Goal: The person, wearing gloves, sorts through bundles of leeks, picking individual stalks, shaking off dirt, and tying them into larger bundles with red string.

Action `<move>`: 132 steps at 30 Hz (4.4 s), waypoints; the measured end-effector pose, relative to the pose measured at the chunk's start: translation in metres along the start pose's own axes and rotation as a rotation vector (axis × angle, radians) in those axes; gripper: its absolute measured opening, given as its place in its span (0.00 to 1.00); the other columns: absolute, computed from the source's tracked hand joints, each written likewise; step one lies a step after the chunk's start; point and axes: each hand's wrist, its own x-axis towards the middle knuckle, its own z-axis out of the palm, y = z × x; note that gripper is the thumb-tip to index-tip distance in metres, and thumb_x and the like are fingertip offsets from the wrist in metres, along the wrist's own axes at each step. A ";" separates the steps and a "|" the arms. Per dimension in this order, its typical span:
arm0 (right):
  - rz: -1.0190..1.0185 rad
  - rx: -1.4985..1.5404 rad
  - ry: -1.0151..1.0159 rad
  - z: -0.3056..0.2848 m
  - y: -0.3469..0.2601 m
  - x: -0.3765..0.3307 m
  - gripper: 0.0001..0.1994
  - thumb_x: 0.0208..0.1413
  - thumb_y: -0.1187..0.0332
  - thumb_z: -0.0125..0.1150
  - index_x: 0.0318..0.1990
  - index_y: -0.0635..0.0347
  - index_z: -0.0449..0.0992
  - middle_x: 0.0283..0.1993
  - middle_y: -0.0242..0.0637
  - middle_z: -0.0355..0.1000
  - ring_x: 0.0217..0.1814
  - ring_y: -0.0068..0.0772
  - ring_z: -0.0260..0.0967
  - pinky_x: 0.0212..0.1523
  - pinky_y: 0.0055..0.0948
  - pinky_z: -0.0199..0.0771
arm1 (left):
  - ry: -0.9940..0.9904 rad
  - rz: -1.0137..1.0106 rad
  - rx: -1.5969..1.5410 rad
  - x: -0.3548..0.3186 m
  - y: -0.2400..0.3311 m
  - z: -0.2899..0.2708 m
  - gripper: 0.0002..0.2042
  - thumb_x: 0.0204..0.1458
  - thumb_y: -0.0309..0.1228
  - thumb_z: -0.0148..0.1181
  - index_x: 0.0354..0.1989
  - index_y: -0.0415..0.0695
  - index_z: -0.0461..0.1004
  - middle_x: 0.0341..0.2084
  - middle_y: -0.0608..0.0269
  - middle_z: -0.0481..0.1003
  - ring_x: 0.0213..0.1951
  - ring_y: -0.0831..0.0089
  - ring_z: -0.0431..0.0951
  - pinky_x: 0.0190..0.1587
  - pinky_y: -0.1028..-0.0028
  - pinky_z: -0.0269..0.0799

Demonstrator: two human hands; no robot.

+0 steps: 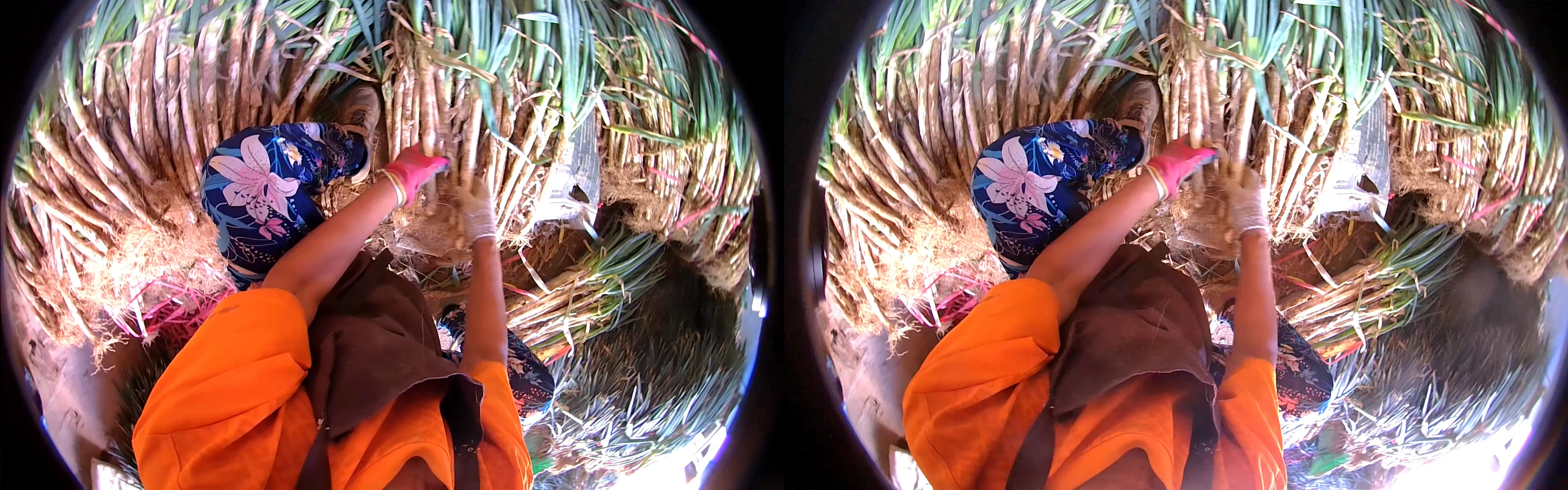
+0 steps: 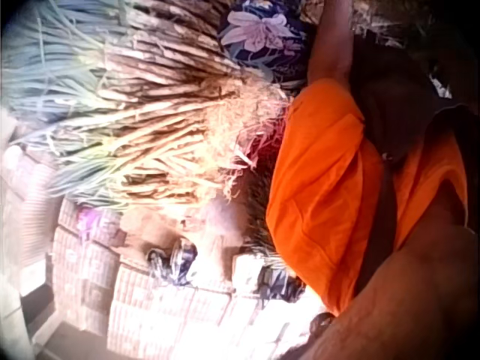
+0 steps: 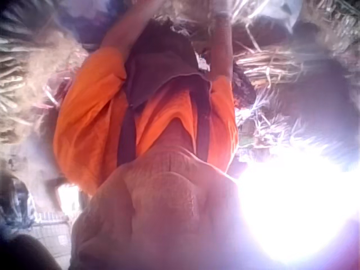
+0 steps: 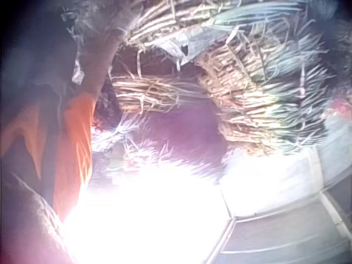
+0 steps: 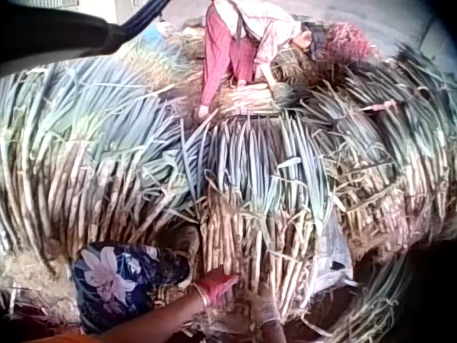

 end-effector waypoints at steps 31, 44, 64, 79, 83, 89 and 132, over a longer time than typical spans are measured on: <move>0.021 -0.448 0.022 0.067 0.097 0.133 0.21 0.38 0.60 0.64 0.36 0.71 0.73 0.34 0.50 0.73 0.36 0.47 0.72 0.39 0.42 0.75 | 0.227 -0.190 -0.407 0.141 -0.131 -0.087 0.14 0.47 0.39 0.61 0.42 0.51 0.76 0.38 0.63 0.74 0.42 0.65 0.71 0.45 0.62 0.67; 0.224 -0.287 -0.221 0.011 0.023 0.110 0.31 0.44 0.59 0.67 0.50 0.78 0.69 0.44 0.54 0.73 0.42 0.44 0.71 0.51 0.38 0.72 | -0.068 0.098 -0.251 0.112 -0.110 -0.081 0.18 0.52 0.34 0.61 0.50 0.40 0.74 0.42 0.65 0.76 0.44 0.70 0.76 0.50 0.65 0.71; 0.027 0.041 -0.051 0.030 0.020 0.045 0.23 0.47 0.65 0.69 0.47 0.71 0.73 0.35 0.38 0.74 0.34 0.29 0.69 0.40 0.30 0.72 | -0.097 0.269 0.095 0.030 -0.053 -0.068 0.22 0.52 0.38 0.63 0.52 0.37 0.74 0.45 0.60 0.78 0.49 0.72 0.75 0.58 0.73 0.64; 0.054 -0.291 -0.176 -0.038 -0.029 0.047 0.19 0.45 0.67 0.68 0.41 0.68 0.70 0.34 0.38 0.73 0.29 0.26 0.69 0.31 0.24 0.80 | 0.219 -0.015 -0.353 0.138 -0.127 -0.111 0.15 0.46 0.25 0.64 0.45 0.42 0.73 0.33 0.59 0.76 0.36 0.65 0.76 0.34 0.62 0.77; 0.139 -0.251 -0.195 -0.014 -0.011 0.053 0.15 0.44 0.68 0.65 0.38 0.63 0.68 0.31 0.36 0.69 0.31 0.24 0.67 0.30 0.24 0.79 | 0.280 0.105 0.052 0.167 -0.136 -0.084 0.22 0.44 0.27 0.67 0.50 0.43 0.71 0.41 0.56 0.75 0.39 0.64 0.76 0.45 0.62 0.73; -0.007 -0.398 0.022 -0.006 0.092 0.105 0.24 0.38 0.62 0.68 0.43 0.69 0.72 0.37 0.45 0.76 0.36 0.38 0.72 0.41 0.34 0.73 | -0.191 0.193 1.188 0.193 -0.120 -0.096 0.55 0.10 0.27 0.80 0.62 0.47 0.65 0.60 0.56 0.67 0.60 0.63 0.68 0.60 0.71 0.66; -0.104 0.080 -0.235 -0.002 0.007 -0.073 0.24 0.42 0.65 0.69 0.45 0.72 0.73 0.40 0.40 0.76 0.39 0.31 0.73 0.43 0.29 0.75 | -0.267 0.296 -0.946 0.006 -0.068 -0.001 0.24 0.55 0.40 0.58 0.59 0.45 0.66 0.53 0.53 0.72 0.53 0.57 0.74 0.57 0.53 0.67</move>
